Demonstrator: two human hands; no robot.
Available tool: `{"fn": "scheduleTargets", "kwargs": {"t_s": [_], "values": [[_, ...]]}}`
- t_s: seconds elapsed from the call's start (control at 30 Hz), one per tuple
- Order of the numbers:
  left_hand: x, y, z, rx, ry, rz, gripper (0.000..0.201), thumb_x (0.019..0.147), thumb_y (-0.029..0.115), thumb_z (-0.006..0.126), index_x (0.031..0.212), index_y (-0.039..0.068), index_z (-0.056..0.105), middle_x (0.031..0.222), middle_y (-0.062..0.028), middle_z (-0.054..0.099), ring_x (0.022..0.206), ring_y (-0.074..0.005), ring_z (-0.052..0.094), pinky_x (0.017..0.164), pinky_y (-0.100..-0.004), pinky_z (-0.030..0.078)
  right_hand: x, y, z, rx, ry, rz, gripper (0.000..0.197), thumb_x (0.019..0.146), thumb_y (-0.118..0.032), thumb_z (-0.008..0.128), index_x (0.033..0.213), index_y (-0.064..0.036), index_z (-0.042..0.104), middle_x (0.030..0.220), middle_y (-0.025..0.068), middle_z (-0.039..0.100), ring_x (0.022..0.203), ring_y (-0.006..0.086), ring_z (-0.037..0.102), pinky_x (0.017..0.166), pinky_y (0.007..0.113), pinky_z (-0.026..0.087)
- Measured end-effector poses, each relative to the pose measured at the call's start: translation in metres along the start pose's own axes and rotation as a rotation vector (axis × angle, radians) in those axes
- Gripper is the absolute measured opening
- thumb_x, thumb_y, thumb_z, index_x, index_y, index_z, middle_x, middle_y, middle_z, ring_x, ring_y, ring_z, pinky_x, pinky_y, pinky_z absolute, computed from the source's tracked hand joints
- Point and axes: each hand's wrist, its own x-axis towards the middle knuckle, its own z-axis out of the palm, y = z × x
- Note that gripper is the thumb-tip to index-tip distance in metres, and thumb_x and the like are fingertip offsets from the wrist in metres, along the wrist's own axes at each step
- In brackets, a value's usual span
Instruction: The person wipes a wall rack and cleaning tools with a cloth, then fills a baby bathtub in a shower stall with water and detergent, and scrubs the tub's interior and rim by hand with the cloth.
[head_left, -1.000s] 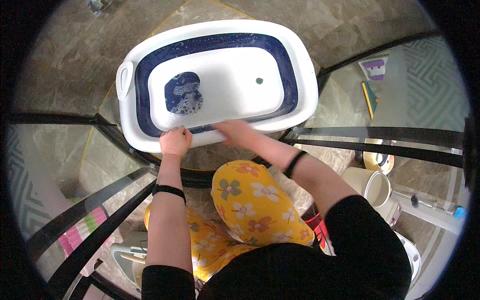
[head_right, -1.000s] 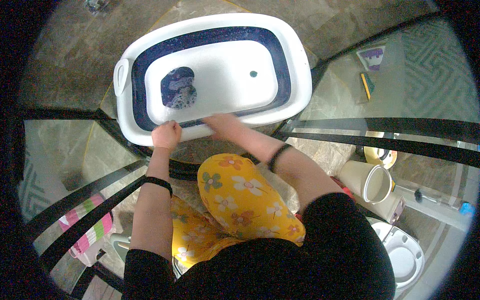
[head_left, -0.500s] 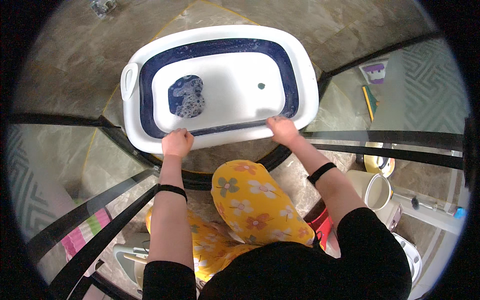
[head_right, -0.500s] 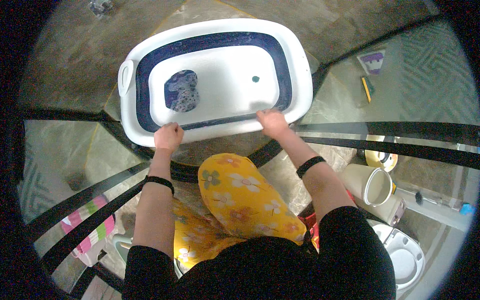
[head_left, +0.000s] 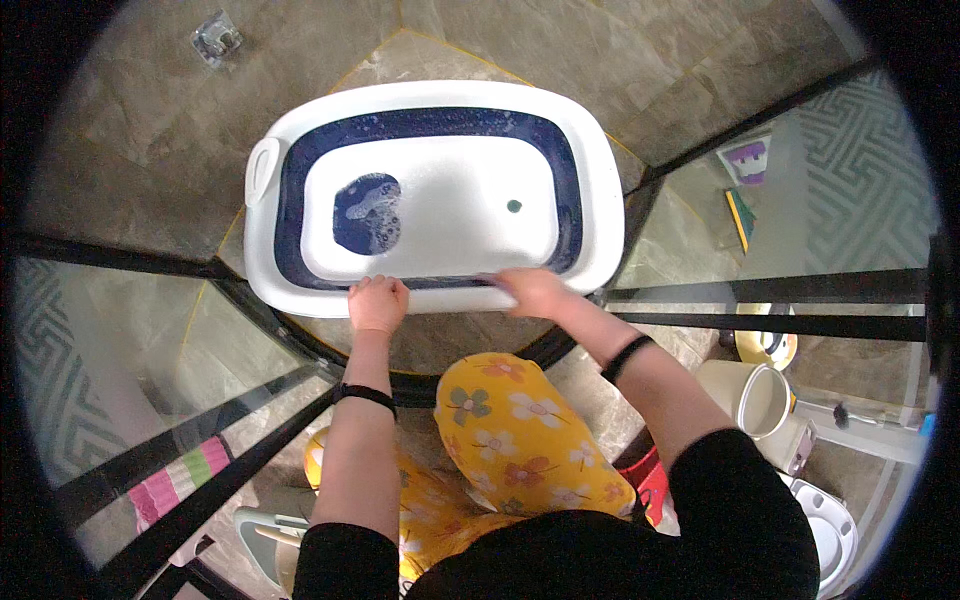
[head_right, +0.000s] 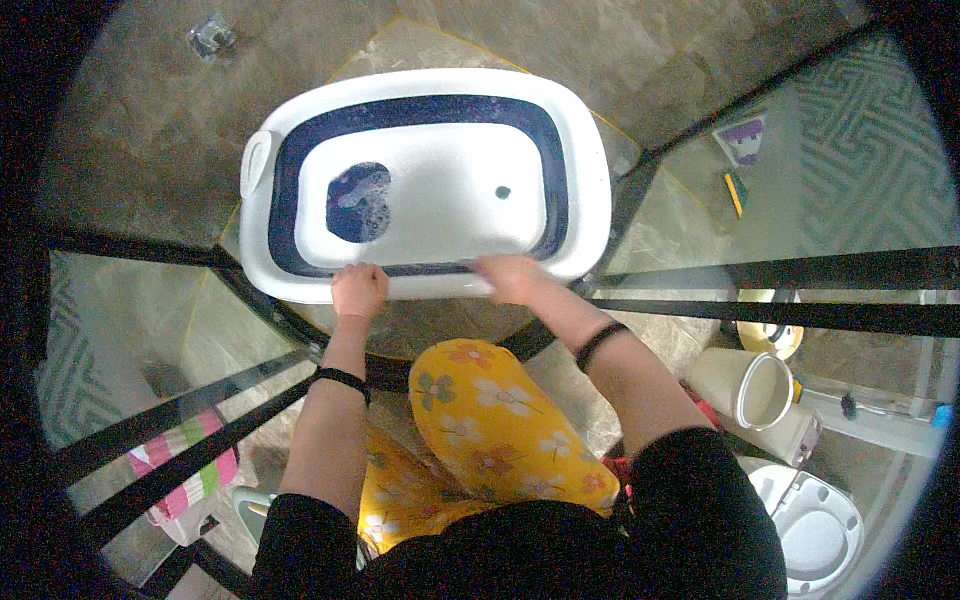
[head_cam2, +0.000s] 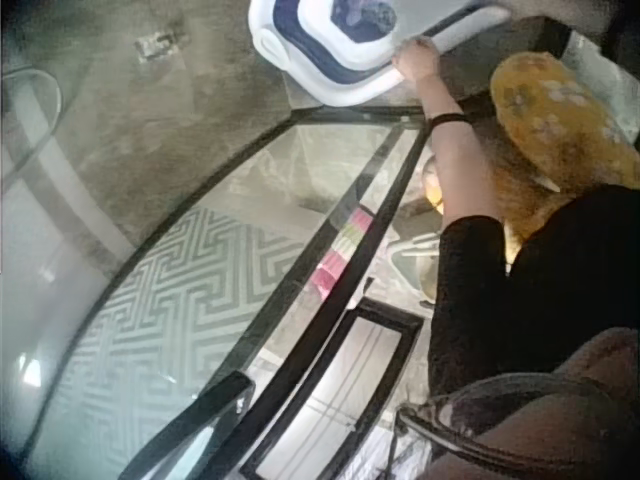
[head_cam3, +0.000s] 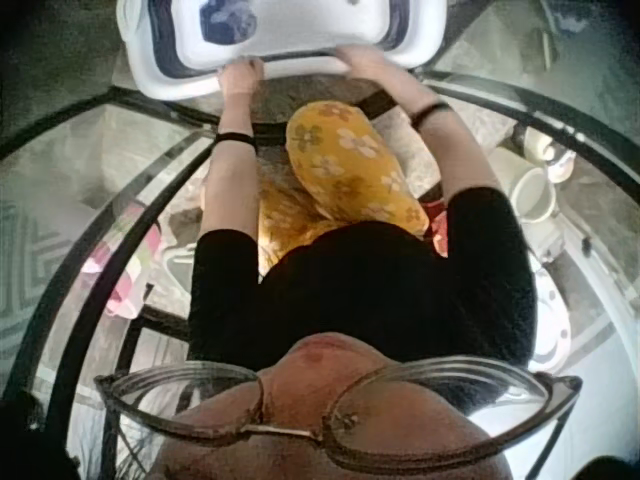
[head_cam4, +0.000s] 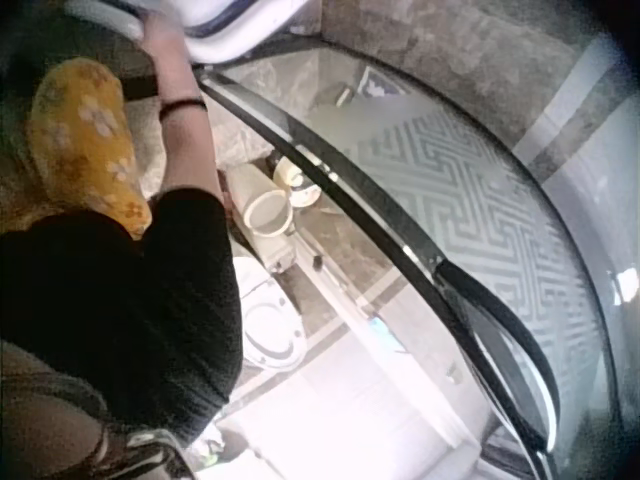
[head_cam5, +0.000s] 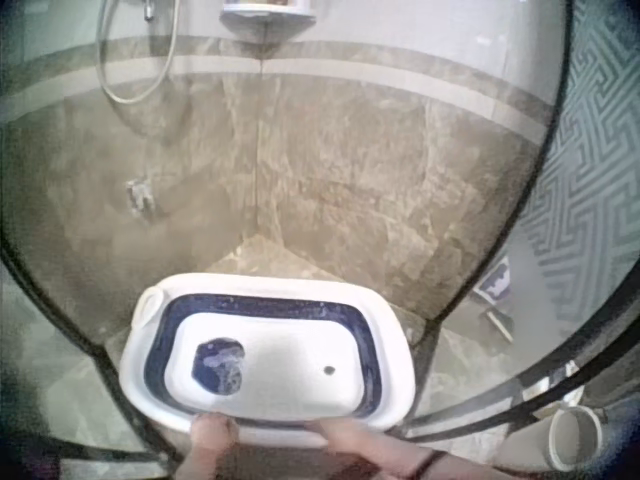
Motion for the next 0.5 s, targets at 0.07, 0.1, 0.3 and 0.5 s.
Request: {"fn": "scheduleTargets", "kwargs": {"t_s": [0.07,0.1,0.3,0.5], "values": [[0.008,-0.003,0.001,-0.019,0.008,-0.026,0.035,0.085,0.029,0.041,0.071,0.008,0.065,0.081,-0.0078,0.063,0.083,-0.0277,0.058,0.079,-0.0394,0.044,-0.031,0.035,0.011,-0.117,0.268,0.107,0.056,0.059,-0.023,0.074,0.109,-0.0106,0.053,0.101,0.0119,0.06,0.092,0.0289,0.059,0.078,0.042,0.048],[0.016,0.005,-0.001,-0.062,-0.012,-0.02,0.035,0.085,0.029,0.04,0.072,0.009,0.065,0.081,-0.0077,0.063,0.085,-0.0275,0.058,0.084,-0.041,0.042,-0.036,0.047,0.014,-0.114,0.278,0.127,0.051,0.059,-0.025,0.075,0.103,-0.0109,0.054,0.097,0.0111,0.06,0.091,0.0287,0.06,0.076,0.041,0.048],[0.047,-0.033,-0.012,0.196,0.2,-0.295,0.037,0.086,0.028,0.04,0.114,0.007,0.054,0.127,-0.0151,0.046,0.123,-0.0294,0.037,0.107,-0.0552,0.016,0.01,-0.007,0.012,-0.01,0.16,0.173,0.043,0.064,-0.024,0.072,0.098,-0.0091,0.052,0.094,0.0113,0.059,0.089,0.0304,0.06,0.071,0.041,0.049],[0.053,0.007,0.011,-0.247,0.386,-0.878,0.081,0.078,0.017,0.054,0.143,0.005,0.007,0.145,-0.028,0.006,0.133,-0.0483,0.007,0.109,-0.0516,0.015,0.034,-0.069,0.026,0.142,0.163,-0.003,0.053,0.068,-0.021,0.069,0.114,-0.0082,0.047,0.1,0.0147,0.057,0.093,0.0342,0.058,0.077,0.044,0.048]]}}
